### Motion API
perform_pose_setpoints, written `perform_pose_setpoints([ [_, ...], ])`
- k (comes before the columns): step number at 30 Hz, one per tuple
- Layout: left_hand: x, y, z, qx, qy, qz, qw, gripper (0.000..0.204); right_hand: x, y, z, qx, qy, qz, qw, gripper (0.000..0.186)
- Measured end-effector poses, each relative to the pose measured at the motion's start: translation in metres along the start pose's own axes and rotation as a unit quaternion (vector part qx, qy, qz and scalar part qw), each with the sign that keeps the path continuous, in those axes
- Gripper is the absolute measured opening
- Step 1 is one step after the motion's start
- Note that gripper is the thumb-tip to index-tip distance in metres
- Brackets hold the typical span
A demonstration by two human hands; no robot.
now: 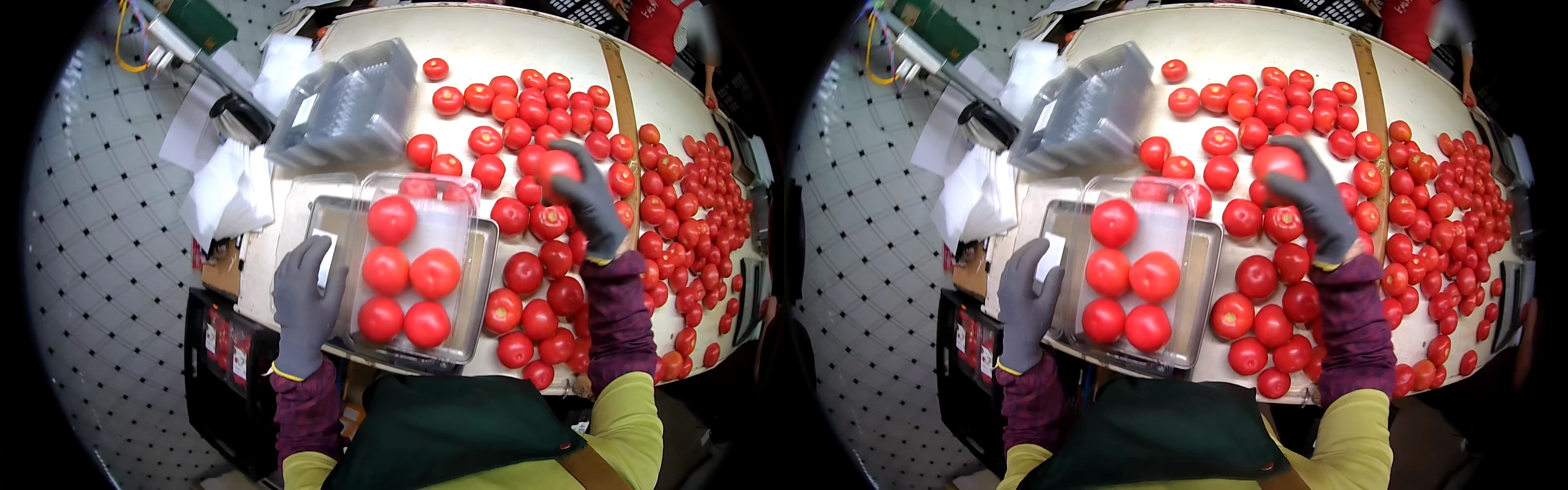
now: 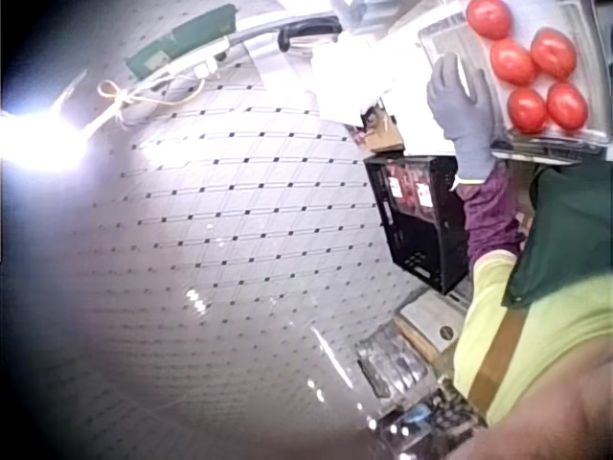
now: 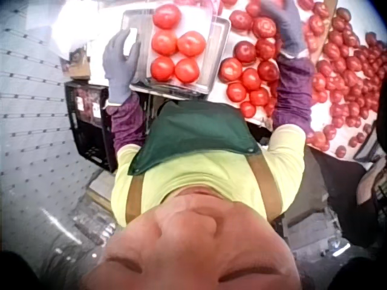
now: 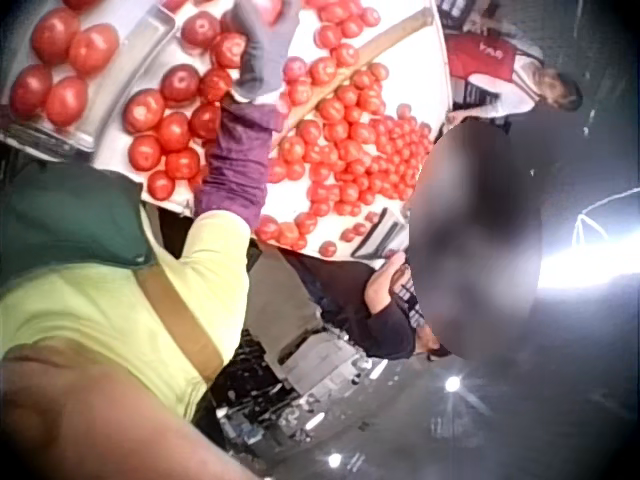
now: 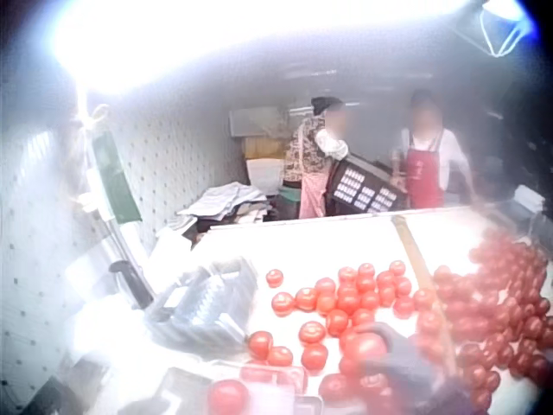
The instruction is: The person picks red tomatoes from a large pile on a table and places them into clear plastic containers. They weigh the filled containers on a digital scale, then move them into a black crate. The person repeats this process, handling tomatoes one by one or in small groups.
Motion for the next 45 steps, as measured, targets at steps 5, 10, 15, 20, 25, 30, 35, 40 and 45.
perform_pose_setpoints([
  [5,0.007,-0.021,-0.043,-0.058,0.006,-0.026,0.998,0.036,0.002,-0.051,0.087,0.124,0.074,0.046,0.988,0.053],
  [10,0.043,-0.066,-0.079,-0.075,0.034,-0.100,0.992,0.035,-0.037,-0.080,0.076,0.093,0.247,0.137,0.955,0.047],
  [15,0.060,-0.091,-0.085,-0.075,0.030,-0.133,0.988,0.035,-0.063,-0.120,0.033,0.014,0.028,0.054,0.998,0.051],
  [20,0.047,-0.081,-0.071,-0.043,0.008,-0.132,0.990,0.035,-0.059,-0.151,0.013,0.010,-0.176,-0.136,0.975,0.049],
  [25,0.038,-0.076,-0.052,-0.023,-0.021,-0.113,0.993,0.034,-0.090,-0.161,-0.013,-0.067,0.024,0.021,0.997,0.051],
  [30,0.012,-0.068,-0.026,0.024,-0.031,-0.054,0.998,0.036,-0.135,-0.182,-0.030,-0.161,0.429,0.339,0.822,0.063],
  [35,-0.035,-0.070,-0.005,0.062,-0.104,0.050,0.991,0.039,-0.138,-0.189,-0.038,-0.136,0.403,0.290,0.858,0.061],
  [40,-0.093,-0.081,0.042,0.226,-0.030,0.183,0.956,0.050,-0.104,-0.183,-0.034,-0.147,0.102,0.089,0.980,0.054],
  [45,-0.096,-0.078,0.067,0.277,-0.015,0.181,0.943,0.058,-0.125,-0.174,-0.044,-0.193,0.317,0.276,0.887,0.057],
])
Point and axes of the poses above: each hand's wrist, its own y-axis towards the middle knuckle, its own z-axis out of the palm, x = y × z, the point moved 8 cm from there along y, towards the middle knuckle, and after that the axes turned 14 degrees about -x, right-handed, at the moved point
